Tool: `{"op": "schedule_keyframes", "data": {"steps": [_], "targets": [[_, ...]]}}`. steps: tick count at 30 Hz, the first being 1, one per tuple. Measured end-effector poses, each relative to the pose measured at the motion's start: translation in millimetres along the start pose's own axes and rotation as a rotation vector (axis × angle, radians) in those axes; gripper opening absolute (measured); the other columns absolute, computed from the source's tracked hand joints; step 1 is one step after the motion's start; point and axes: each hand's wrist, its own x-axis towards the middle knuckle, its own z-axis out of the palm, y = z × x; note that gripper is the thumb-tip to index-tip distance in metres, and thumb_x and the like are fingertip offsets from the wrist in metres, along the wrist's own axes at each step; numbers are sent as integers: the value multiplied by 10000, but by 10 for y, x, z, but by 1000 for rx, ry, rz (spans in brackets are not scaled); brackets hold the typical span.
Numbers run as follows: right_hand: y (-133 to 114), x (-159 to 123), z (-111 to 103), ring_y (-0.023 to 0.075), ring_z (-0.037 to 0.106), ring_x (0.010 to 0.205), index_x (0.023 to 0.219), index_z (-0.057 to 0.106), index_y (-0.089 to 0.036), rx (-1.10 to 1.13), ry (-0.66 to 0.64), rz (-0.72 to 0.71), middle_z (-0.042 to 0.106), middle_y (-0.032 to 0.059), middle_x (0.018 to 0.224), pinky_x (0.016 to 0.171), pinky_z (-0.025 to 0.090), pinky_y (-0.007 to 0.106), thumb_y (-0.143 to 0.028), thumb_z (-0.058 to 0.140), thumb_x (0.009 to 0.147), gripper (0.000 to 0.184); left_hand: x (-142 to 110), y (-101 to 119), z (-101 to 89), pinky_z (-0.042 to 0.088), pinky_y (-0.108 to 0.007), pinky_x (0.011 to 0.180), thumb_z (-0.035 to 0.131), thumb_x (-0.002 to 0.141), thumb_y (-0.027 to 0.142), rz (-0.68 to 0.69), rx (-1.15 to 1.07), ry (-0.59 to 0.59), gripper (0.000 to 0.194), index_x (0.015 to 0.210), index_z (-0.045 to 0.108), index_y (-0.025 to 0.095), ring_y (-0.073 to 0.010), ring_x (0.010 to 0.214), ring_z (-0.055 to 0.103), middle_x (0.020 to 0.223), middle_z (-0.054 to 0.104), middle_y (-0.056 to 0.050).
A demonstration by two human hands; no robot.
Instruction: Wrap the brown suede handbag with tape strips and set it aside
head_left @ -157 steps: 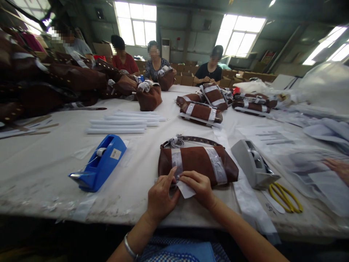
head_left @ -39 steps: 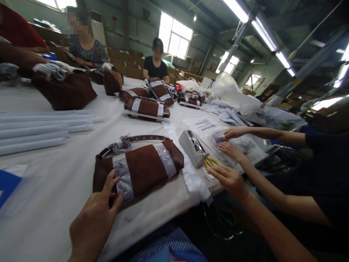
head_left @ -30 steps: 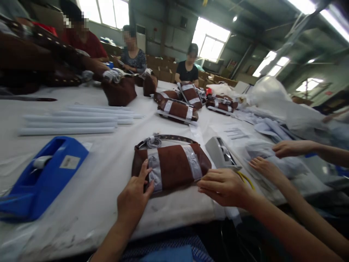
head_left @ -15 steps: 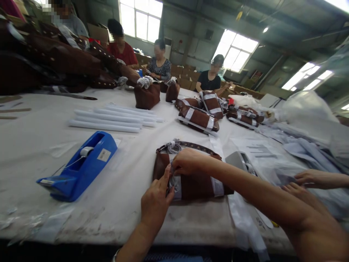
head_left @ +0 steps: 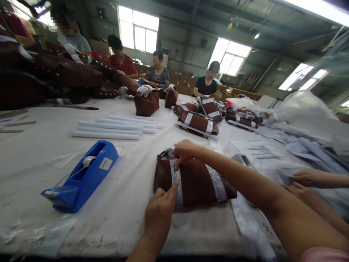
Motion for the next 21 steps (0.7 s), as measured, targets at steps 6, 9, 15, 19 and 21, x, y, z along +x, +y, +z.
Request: {"op": "schedule_keyframes", "data": {"steps": [6, 9, 15, 19, 21], "targets": [[-66, -347, 352, 251, 626, 1160, 1283, 640, -201, 145, 321, 342, 669, 138, 1279, 932, 475, 333, -392, 489, 997, 375, -17, -1, 4, 478, -253, 642, 633, 904, 119, -2, 5, -18, 614, 1457, 463, 325, -124, 659, 569, 734, 569, 37], [-426, -537, 650, 235, 419, 1406, 1480, 440, -248, 252, 451, 111, 466, 85, 1529, 1150, 337, 378, -474, 497, 990, 542, -31, -18, 23, 504, -258, 682, 628, 885, 72, 53, -8, -25, 607, 1439, 495, 283, -139, 731, 598, 780, 628, 16], [-478, -775, 910, 299, 366, 1440, 1424, 508, -223, 285, 495, 340, 510, 91, 1493, 1193, 198, 578, -367, 409, 1030, 431, -121, -66, -28, 547, -267, 846, 533, 931, 84, 141, -120, -1, 544, 1445, 491, 257, -171, 955, 645, 1053, 734, -44], [-83, -1261, 1099, 302, 433, 1393, 1366, 571, -172, 343, 595, 672, 543, 126, 1455, 1161, 319, 486, -359, 446, 1000, 429, -146, -134, -163, 559, -273, 900, 488, 976, 187, 75, -337, 3, 396, 1347, 588, 282, -176, 1046, 666, 1095, 730, -38], [76, -1532, 1297, 322, 440, 1389, 1382, 556, -150, 429, 600, 819, 512, 160, 1475, 1142, 355, 475, -443, 466, 979, 507, -78, -191, -184, 525, -353, 1006, 503, 979, 283, -70, -372, 47, 372, 1342, 586, 285, -207, 1166, 632, 1247, 682, -57]]}}
